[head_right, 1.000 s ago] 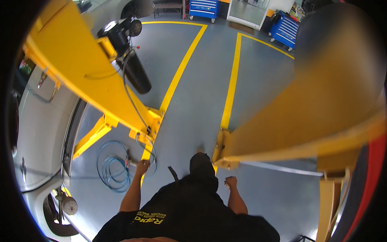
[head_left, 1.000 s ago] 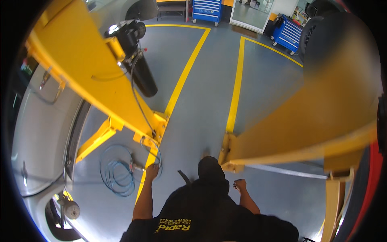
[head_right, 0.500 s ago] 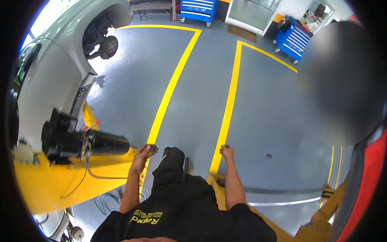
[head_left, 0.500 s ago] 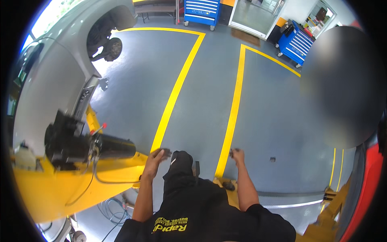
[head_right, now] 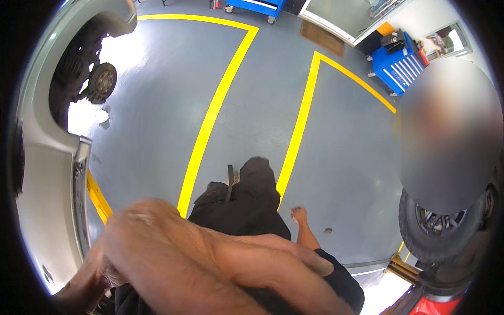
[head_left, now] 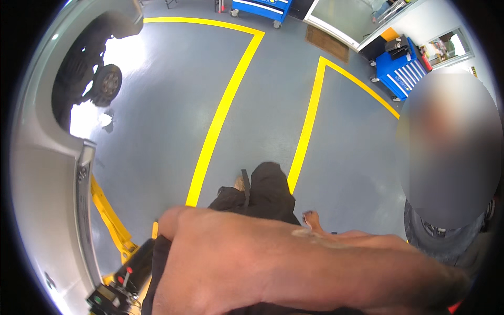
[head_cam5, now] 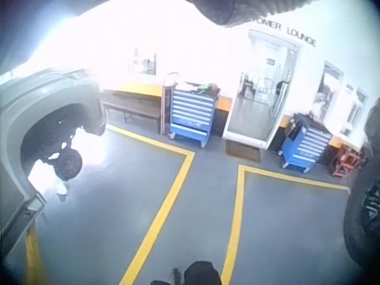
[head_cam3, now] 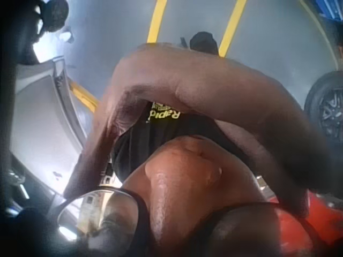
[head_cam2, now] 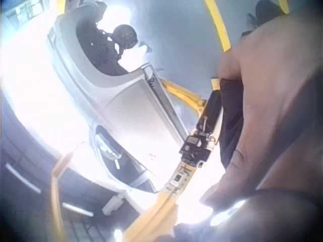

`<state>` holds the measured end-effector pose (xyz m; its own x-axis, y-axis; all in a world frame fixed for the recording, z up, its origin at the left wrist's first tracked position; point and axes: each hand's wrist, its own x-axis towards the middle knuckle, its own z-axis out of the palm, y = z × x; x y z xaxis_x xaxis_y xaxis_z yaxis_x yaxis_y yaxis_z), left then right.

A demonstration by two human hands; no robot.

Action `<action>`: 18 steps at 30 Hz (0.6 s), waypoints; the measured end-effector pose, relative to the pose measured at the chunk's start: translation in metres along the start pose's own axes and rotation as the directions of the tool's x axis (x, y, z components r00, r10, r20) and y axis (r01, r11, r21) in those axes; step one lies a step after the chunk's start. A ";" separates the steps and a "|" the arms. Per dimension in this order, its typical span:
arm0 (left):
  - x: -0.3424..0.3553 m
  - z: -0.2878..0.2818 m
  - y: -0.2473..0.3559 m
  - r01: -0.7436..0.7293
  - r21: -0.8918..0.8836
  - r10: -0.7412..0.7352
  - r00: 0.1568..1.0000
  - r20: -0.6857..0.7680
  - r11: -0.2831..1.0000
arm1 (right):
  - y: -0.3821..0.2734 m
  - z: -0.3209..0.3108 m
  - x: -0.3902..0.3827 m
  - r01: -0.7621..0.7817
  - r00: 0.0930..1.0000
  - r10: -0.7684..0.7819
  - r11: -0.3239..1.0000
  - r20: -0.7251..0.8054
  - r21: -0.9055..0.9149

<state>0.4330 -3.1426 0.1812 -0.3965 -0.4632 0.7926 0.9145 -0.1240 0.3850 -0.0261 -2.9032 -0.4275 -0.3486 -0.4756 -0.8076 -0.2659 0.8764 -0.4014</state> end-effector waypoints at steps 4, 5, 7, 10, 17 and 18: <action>0.082 -0.160 -0.015 0.056 -0.047 -0.056 0.998 0.001 0.997 | -0.066 0.011 0.042 -0.220 0.975 0.217 0.967 0.039 0.124; 0.098 -0.200 -0.015 0.048 -0.049 -0.048 0.999 -0.009 0.998 | -0.101 0.011 0.068 -0.223 0.974 0.218 0.968 0.055 0.115; 0.130 -0.284 -0.020 0.056 -0.067 -0.057 0.998 -0.025 0.996 | -0.176 0.014 0.121 -0.215 0.976 0.209 0.972 0.064 0.098; 0.178 -0.406 -0.036 0.125 -0.056 -0.129 0.989 -0.071 0.991 | -0.320 0.000 0.232 -0.125 0.991 0.125 0.992 0.042 0.000; 0.173 -0.675 -0.020 0.634 0.115 -0.220 0.425 -0.878 0.764 | -0.809 -0.038 0.481 0.259 0.949 -0.277 0.957 -0.149 -0.128; 0.154 -0.710 -0.015 0.731 0.097 -0.112 0.231 -0.966 0.675 | -0.901 -0.035 0.502 0.368 0.919 -0.371 0.929 -0.130 -0.052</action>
<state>0.4153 -3.8349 -0.0375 -0.1172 -0.9413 -0.3166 0.3196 -0.3376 0.8854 0.0072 -3.9344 -0.4561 -0.3389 -0.7724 -0.5372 -0.4216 0.6351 -0.6472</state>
